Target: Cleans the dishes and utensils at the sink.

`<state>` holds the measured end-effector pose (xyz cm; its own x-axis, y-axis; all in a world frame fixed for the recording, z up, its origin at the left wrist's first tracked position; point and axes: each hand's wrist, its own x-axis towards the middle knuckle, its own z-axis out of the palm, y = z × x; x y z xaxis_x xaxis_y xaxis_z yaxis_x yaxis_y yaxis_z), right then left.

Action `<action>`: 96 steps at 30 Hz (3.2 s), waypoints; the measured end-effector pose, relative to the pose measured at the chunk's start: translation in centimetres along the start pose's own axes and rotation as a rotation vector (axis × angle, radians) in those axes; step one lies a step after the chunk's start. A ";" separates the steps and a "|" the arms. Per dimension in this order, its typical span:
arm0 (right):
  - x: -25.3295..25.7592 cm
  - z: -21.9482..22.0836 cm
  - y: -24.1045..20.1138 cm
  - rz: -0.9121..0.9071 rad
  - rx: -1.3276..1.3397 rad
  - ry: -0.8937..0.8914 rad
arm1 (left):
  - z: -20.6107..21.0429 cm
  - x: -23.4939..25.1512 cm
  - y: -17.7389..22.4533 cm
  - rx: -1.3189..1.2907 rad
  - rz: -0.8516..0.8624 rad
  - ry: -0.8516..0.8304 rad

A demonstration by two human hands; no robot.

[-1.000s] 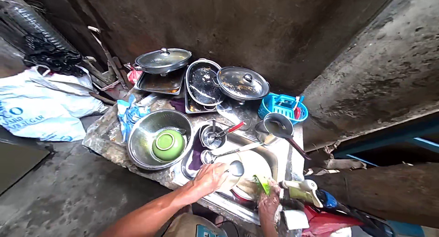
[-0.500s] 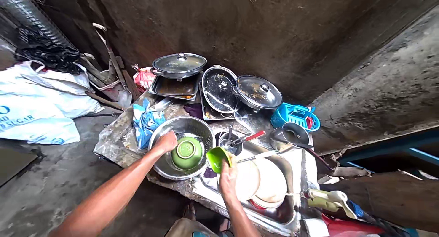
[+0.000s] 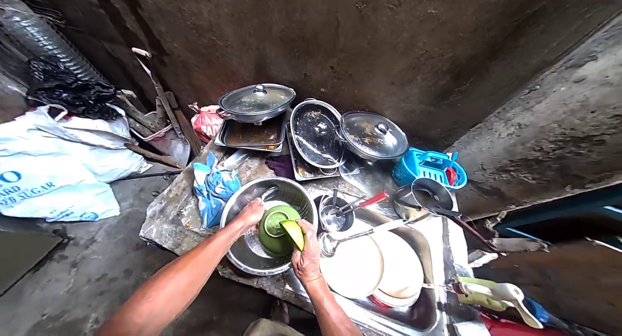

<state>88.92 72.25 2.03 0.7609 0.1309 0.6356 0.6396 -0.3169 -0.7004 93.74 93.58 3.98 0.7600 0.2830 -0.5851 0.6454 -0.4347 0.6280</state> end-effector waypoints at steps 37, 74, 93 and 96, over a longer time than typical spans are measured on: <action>6.6 1.5 -2.5 0.938 0.702 0.320 | -0.7 -2.8 1.0 -0.218 0.070 -0.372; 8.2 -4.7 -2.0 0.242 -0.420 -1.026 | -3.7 -1.5 -0.5 -0.411 0.082 -0.417; 4.6 -8.3 0.0 0.280 -0.041 -0.513 | 1.1 -3.7 3.2 0.338 0.137 -0.113; 2.0 -9.0 -0.5 0.300 -0.039 -0.373 | 1.6 -3.8 3.3 0.485 0.163 -0.099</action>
<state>89.13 64.18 6.59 0.9033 0.3543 0.2421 0.3863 -0.4261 -0.8180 92.82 89.70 7.50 0.8217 0.1067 -0.5598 0.3916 -0.8194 0.4186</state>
